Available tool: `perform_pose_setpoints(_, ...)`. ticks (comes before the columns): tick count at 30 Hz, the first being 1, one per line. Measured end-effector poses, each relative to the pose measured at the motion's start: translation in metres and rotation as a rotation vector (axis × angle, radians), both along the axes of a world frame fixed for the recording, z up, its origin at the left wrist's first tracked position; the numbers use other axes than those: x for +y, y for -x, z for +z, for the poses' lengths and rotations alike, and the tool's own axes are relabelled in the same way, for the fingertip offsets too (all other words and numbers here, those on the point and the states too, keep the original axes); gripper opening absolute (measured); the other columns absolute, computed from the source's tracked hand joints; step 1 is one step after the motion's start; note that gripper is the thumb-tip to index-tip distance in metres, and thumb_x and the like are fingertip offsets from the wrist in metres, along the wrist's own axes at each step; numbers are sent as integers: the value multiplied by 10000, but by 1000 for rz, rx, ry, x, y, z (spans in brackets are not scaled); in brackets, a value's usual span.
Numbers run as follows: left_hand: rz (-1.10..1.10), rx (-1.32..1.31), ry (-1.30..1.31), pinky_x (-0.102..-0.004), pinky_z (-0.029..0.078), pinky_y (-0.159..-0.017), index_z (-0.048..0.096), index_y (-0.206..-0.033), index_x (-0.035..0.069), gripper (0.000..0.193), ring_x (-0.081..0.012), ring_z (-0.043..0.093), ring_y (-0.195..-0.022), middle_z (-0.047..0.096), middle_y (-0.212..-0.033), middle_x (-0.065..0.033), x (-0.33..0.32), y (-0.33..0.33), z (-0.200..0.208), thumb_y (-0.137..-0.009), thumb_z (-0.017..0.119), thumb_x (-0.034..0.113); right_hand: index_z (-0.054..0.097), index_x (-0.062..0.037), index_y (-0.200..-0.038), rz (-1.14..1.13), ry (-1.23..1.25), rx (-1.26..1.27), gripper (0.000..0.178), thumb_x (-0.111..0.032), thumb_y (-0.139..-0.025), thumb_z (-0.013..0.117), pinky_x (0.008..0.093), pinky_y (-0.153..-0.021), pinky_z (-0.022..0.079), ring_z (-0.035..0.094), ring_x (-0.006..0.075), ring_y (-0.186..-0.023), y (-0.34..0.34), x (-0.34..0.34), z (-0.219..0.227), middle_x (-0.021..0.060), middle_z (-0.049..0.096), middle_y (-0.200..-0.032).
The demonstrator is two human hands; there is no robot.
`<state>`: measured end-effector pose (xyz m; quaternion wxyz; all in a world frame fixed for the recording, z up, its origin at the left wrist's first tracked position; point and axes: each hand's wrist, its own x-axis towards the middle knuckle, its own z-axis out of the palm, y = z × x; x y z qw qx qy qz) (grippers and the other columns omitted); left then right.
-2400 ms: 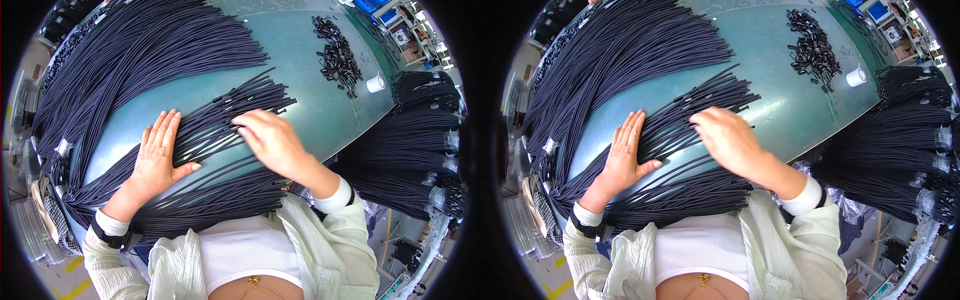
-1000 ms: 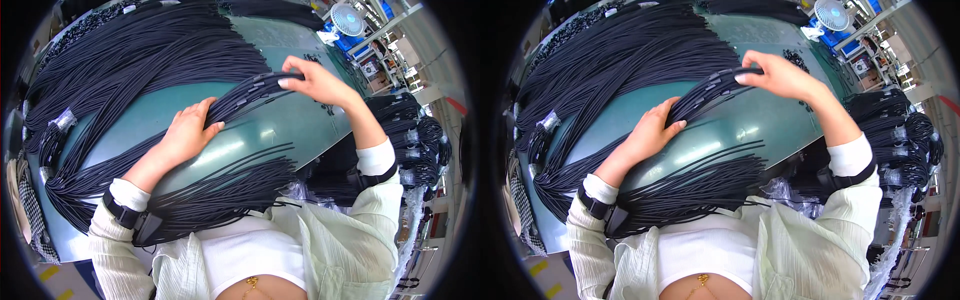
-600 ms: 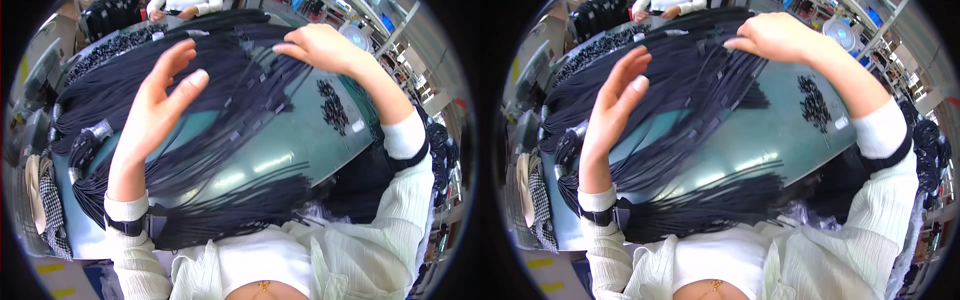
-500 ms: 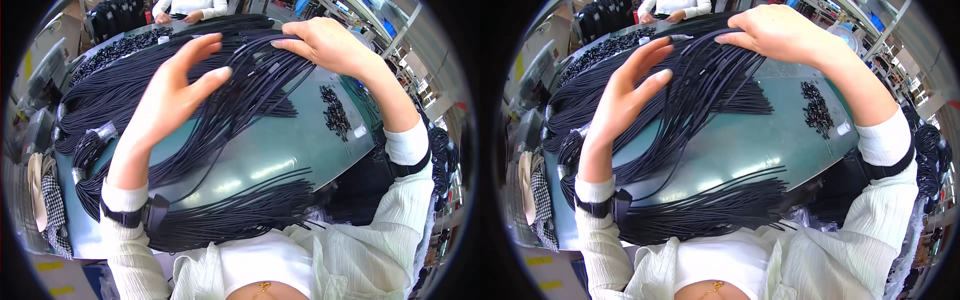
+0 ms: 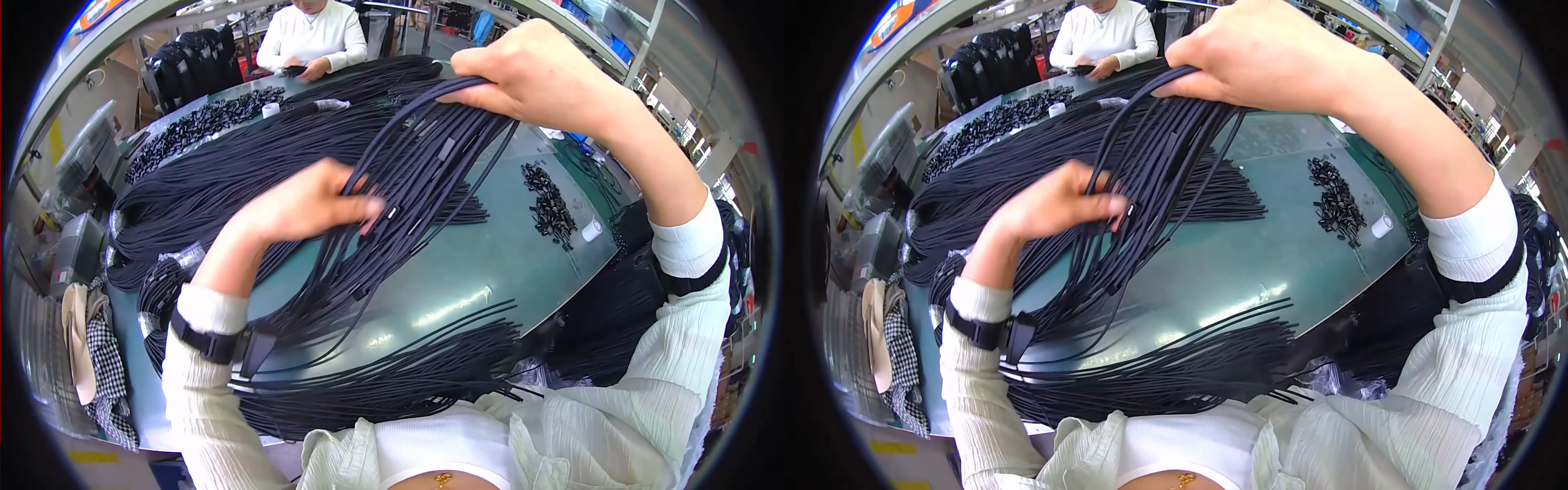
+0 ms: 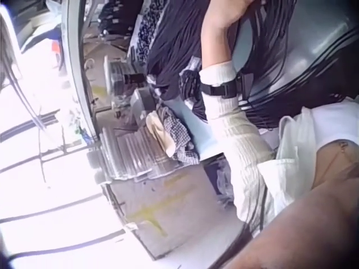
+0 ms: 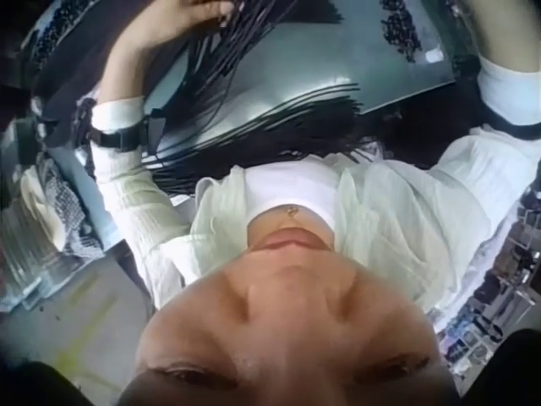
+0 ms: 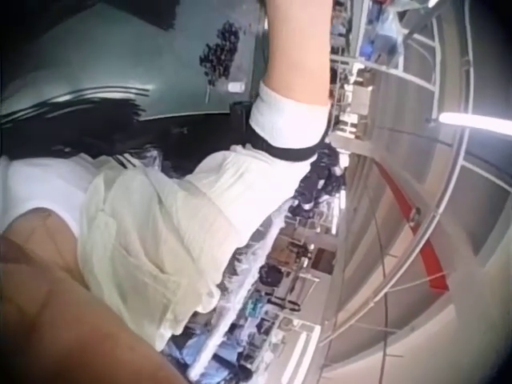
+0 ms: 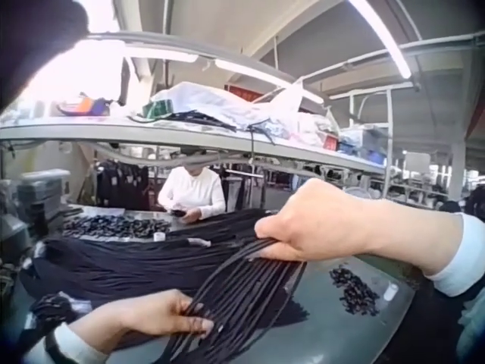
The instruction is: The person picks up a bundle of cords and slides a plastic cap onto the end of each cord by hand. After capping the cords, the person folds the bundle and sets it down on the table.
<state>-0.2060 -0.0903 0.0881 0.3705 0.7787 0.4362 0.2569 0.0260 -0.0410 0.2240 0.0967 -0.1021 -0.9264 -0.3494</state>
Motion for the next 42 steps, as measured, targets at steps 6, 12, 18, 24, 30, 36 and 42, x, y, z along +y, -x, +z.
perform_pose_setpoints(6,86,-445,-228,-224,452,-678,668,-958,17,282,-48,538,-730,637,-805,22,-6,-29,20,-850,674,276,524,-69,-731,8,19,-31,292,-323,-840,619,391,-518,432,561,313,-548,16,-7,-4,120,511,-543)
perform_pose_setpoints(12,-15,-492,45,-216,450,-678,647,-1024,10,327,-33,535,-758,634,-853,24,11,-37,32,-841,692,277,529,-65,-731,4,48,-28,301,-331,-838,619,410,-529,430,564,324,-568,19,-5,-1,128,522,-556)
perform_pose_setpoints(18,16,-405,40,-199,441,-651,644,-1022,22,295,-22,517,-717,612,-803,47,4,-32,31,-863,668,269,535,-40,-823,-38,331,20,250,-283,-874,565,440,-585,430,567,366,-650,15,11,-15,169,539,-621)
perform_pose_setpoints(24,171,-603,-109,-189,389,-597,631,-927,34,245,-10,467,-673,569,-733,72,11,-38,27,-884,641,274,520,-28,-900,-69,422,60,213,-240,-907,506,459,-620,422,561,388,-704,13,12,-18,201,551,-676)
perform_pose_setpoints(30,157,-336,-72,-196,311,-540,595,-856,36,238,-10,397,-624,508,-682,78,5,-23,19,-888,631,270,517,-36,-908,-36,396,45,201,-236,-915,497,464,-594,410,559,387,-677,11,15,-24,183,554,-655)
perform_pose_setpoints(36,178,-462,-190,-203,329,-551,599,-860,38,221,-22,416,-615,513,-661,63,11,-35,27,-884,631,255,521,-38,-881,-51,406,81,204,-240,-910,512,458,-584,410,553,390,-660,11,15,-24,169,546,-626)
perform_pose_setpoints(42,34,-170,-9,-203,405,-620,613,-926,31,224,-30,497,-675,574,-714,45,8,-9,-6,-889,623,251,531,-36,-830,-57,326,72,248,-277,-872,573,455,-581,410,547,384,-646,-1,24,-23,169,540,-619)
